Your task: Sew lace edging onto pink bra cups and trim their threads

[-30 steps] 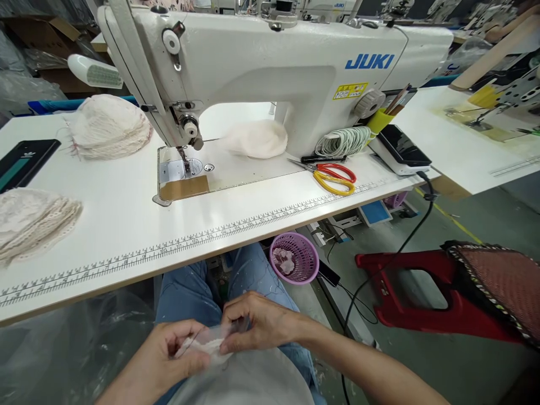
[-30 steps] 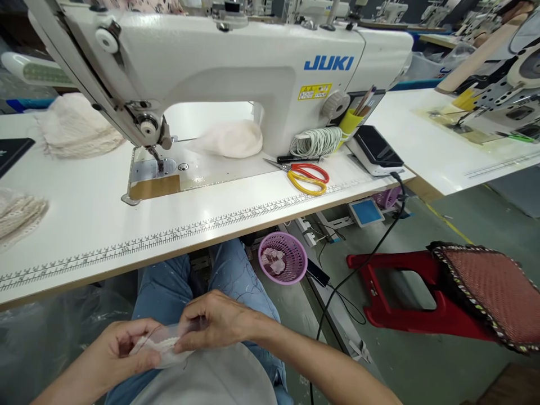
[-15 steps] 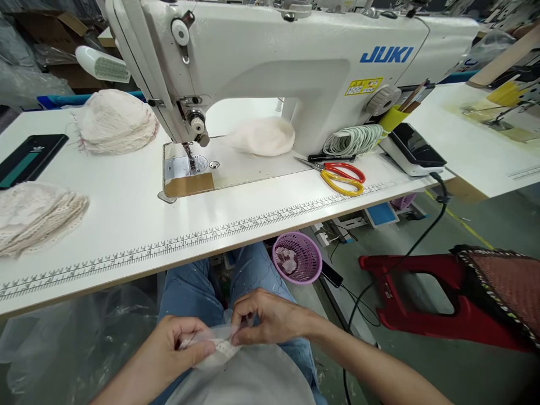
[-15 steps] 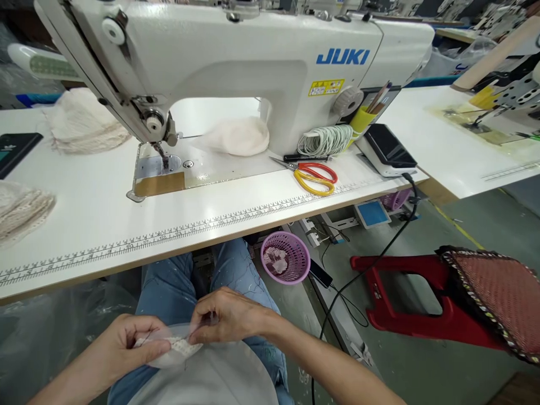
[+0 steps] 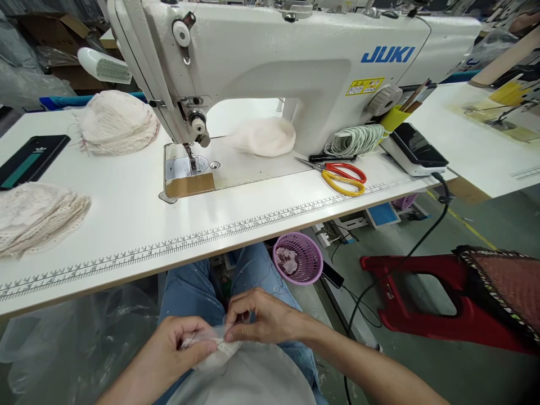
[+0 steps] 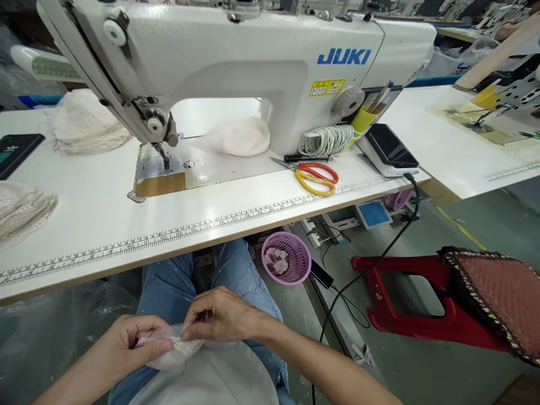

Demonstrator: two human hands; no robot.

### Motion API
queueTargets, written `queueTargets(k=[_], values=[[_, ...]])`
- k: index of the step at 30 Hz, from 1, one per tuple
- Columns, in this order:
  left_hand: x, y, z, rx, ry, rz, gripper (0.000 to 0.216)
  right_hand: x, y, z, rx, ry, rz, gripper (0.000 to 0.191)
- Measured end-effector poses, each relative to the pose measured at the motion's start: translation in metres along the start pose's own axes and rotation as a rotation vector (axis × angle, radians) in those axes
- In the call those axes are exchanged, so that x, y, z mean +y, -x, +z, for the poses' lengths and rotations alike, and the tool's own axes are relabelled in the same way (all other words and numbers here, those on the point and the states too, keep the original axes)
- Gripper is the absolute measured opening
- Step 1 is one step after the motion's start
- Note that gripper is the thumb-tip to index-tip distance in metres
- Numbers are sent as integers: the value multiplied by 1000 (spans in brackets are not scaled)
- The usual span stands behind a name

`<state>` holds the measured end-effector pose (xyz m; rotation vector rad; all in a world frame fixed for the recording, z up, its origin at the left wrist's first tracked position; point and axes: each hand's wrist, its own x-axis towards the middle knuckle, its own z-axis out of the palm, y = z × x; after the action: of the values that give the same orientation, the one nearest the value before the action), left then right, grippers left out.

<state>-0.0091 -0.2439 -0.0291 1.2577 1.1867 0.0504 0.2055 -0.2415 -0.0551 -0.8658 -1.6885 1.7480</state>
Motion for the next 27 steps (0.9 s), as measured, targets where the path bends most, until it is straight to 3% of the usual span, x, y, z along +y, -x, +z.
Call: queueTargets(k=[9, 17, 27], values=[[8, 3, 4, 29, 52, -11, 33, -3, 1, -1, 3, -96, 17, 28], [9, 4, 3, 12, 42, -17, 33, 1, 0, -1, -14, -108, 1, 24], [10, 4, -2, -56, 64, -28, 46, -1, 1, -1, -77, -153, 82, 45]])
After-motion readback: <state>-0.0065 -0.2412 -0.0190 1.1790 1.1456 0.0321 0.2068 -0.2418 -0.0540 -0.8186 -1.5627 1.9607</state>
